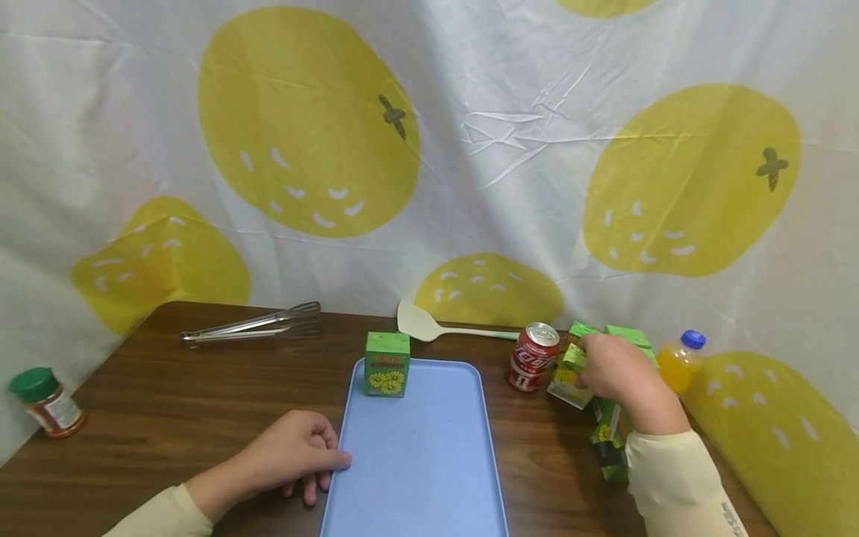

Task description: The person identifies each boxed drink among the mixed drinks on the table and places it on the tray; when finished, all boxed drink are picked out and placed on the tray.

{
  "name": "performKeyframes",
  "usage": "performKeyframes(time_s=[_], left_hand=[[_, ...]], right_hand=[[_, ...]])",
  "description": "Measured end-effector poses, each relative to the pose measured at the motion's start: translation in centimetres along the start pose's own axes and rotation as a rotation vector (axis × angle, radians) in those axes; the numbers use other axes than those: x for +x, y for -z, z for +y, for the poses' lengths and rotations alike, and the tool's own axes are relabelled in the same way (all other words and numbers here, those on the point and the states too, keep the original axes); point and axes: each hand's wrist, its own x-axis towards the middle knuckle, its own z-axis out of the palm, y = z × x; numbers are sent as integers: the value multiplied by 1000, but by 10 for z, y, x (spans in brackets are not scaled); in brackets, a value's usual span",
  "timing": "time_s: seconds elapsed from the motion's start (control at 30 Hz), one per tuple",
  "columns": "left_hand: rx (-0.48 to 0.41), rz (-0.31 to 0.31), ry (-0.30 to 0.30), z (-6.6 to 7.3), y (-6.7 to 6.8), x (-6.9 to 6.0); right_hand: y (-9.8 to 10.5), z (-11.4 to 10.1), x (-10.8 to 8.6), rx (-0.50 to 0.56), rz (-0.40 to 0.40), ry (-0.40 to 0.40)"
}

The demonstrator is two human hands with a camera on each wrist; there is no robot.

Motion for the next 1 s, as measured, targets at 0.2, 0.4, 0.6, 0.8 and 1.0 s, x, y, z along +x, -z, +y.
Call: performKeyframes(time_s=[0.2,0.4,0.6,0.8,1.0], left_hand=[[1,-1,3,0,0,0],[-6,-1,6,-1,0,0],[-4,2,1,-1,-1,0],[5,8,1,-1,-1,0],[6,7,6,0,0,0]], right_hand=[[1,1,1,21,-3,19],[1,1,-2,42,7,72],[7,-4,-6,41,-11,97],[14,-11,-15,48,-5,118],[23,-21,-24,66,39,172]])
